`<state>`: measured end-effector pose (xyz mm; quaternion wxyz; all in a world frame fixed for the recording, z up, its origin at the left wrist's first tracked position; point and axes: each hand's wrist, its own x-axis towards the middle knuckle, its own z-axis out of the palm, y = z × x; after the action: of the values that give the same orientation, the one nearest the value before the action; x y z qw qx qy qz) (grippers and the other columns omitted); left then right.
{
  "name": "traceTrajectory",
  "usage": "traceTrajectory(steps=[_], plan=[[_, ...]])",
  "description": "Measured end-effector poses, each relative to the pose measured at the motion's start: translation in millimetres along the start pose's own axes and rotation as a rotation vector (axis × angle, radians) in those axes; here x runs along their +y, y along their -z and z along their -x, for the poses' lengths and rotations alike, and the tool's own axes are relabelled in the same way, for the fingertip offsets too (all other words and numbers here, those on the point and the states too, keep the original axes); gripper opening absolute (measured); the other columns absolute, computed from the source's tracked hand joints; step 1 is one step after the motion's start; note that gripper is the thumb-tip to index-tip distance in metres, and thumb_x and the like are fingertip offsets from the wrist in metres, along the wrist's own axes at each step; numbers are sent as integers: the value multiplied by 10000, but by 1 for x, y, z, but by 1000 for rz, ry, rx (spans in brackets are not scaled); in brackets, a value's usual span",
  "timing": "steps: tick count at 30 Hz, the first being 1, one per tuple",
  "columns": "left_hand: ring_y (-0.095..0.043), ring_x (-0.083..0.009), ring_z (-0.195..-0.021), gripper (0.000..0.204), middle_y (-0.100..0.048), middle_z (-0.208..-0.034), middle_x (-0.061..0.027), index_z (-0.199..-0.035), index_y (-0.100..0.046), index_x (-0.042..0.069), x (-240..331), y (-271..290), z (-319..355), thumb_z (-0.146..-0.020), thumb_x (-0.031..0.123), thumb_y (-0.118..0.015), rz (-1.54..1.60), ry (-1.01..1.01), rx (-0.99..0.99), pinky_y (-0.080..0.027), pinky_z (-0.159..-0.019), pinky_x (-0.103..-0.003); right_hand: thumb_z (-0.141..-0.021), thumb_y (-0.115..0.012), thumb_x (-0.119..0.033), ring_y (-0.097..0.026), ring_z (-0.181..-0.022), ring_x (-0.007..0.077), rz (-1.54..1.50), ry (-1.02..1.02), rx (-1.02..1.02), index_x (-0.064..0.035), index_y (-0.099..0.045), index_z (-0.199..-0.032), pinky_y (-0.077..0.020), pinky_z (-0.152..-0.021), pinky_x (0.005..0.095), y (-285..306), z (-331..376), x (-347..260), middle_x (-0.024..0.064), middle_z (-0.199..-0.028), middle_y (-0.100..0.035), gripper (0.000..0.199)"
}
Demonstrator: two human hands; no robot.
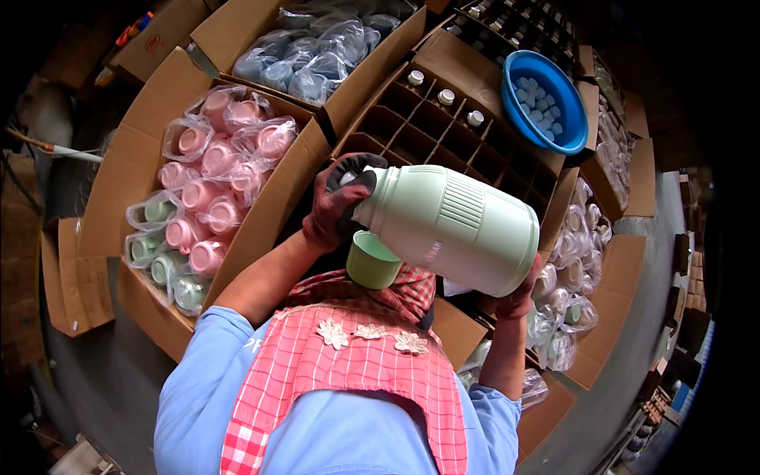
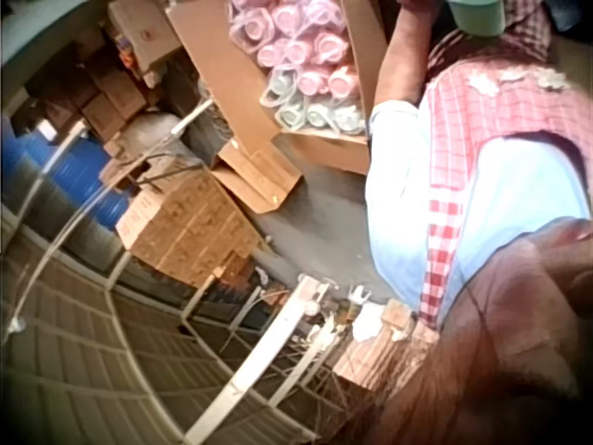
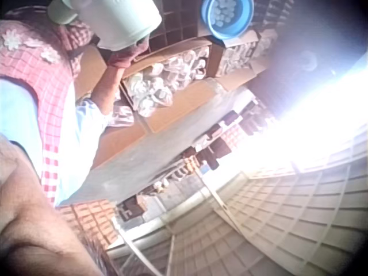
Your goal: The person unpacks thermos flasks from plastic bags, removes the inner glass liner and lid, and wipes the exterior with a cloth. They then reassemble the thermos and place it back into a plastic bag inside a cardboard box. This process is repeated for multiple thermos flasks of different colors.
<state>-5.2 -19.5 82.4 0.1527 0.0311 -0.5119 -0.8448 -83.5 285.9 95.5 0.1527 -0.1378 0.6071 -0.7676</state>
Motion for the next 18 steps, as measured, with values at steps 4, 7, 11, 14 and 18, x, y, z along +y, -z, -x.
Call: traceTrajectory(steps=[4,7,11,14,18], plan=[[-574,-194,-978,501,-604,-1034,-114,-1109,-548,-39,10,-10,7,-779,338,-530,48,56,-107,-437,-890,-320,-900,-517,-234,-582,-900,179,135,40,-115,-14,-533,-1132,-490,-771,303,48,-17,11,77,-1032,-600,321],[-570,-222,-1029,649,-590,-1083,-142,-1168,-500,-77,20,-2,11,-842,474,-389,332,205,-325,-431,-910,-334,-860,-560,-219,-584,-996,242,-128,-185,-73,-4,-505,-1209,-498,-824,366,77,-18,35,133,-1127,-593,414],[-586,-203,-982,602,-585,-1136,-132,-1232,-478,-39,17,-21,9,-816,383,-577,113,-68,-101,-456,-867,-324,-867,-556,-226,-568,-1022,239,-300,-355,4,-10,-491,-1227,-485,-844,363,58,-14,90,127,-1151,-579,425],[-601,-198,-938,518,-600,-1103,-124,-1200,-500,-32,4,-1,14,-832,321,-588,195,-109,3,-473,-833,-325,-872,-552,-230,-555,-1041,237,-413,-418,15,-14,-480,-1240,-476,-860,362,27,-12,120,123,-1168,-569,433],[-610,-174,-858,267,-628,-966,-131,-1030,-585,-18,16,-10,10,-855,184,-565,-106,-190,196,-484,-772,-307,-879,-548,-237,-539,-1066,233,-504,-468,16,-20,-466,-1258,-463,-880,359,-1,-4,137,116,-1192,-555,444]])
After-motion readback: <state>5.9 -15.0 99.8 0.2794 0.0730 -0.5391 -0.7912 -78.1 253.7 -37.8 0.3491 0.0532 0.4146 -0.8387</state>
